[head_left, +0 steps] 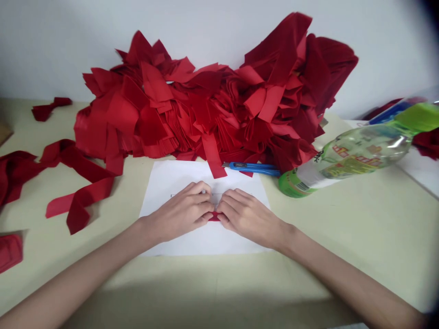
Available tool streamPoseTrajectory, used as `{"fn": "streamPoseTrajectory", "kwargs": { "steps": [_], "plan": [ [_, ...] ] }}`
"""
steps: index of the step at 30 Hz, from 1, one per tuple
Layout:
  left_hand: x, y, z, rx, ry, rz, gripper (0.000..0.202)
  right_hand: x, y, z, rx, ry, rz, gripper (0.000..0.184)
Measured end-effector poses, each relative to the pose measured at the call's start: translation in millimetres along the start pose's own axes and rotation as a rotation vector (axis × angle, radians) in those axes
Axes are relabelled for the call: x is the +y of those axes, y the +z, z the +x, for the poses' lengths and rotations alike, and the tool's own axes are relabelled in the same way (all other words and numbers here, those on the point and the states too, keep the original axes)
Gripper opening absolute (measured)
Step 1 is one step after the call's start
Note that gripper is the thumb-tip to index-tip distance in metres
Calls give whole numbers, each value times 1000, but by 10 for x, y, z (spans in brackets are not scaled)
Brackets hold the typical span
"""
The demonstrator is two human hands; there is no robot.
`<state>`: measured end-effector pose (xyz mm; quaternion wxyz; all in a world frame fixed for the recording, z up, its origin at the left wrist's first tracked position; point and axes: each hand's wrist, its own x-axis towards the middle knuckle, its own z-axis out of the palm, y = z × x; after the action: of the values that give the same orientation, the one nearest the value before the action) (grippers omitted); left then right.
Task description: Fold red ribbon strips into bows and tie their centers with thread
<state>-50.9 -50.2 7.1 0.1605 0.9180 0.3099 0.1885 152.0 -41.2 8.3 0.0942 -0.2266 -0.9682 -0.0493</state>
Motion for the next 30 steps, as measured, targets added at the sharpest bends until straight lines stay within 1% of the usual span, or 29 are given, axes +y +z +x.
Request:
{"fn": "streamPoseTrajectory", "kwargs": {
  "steps": [3, 5, 8, 13, 15, 18, 20, 25, 28, 30],
  "plan": [
    [9, -53, 26, -45, -44, -125, 18, 26, -58, 29, -61, 58, 187, 16],
    [14, -62, 35, -55, -52, -141, 17, 40, -82, 45, -87, 68, 227, 15],
    [23, -21, 21, -18, -33, -53, 17, 41, -71, 43, -76, 43, 170, 17],
    [76, 110, -68, 67, 42, 222, 21, -27, 21, -26, 35, -21, -44, 22],
    [106, 156, -115, 108, 117, 353, 20, -62, 48, -58, 73, -47, -110, 22],
    [140, 202, -187, 170, 244, 499, 19, -96, 56, -89, 95, -101, -144, 21],
    [151, 217, -232, 201, 269, 533, 18, -107, 48, -96, 111, -141, -144, 21],
    [174, 231, -298, 214, 221, 494, 19, -135, 19, -123, 158, -223, -177, 19],
    [202, 249, -301, 223, 217, 471, 22, -158, -7, -166, 130, -256, -206, 18],
    [221, 267, -295, 230, 219, 473, 23, -168, -23, -194, 99, -225, -182, 18]
  ]
}}
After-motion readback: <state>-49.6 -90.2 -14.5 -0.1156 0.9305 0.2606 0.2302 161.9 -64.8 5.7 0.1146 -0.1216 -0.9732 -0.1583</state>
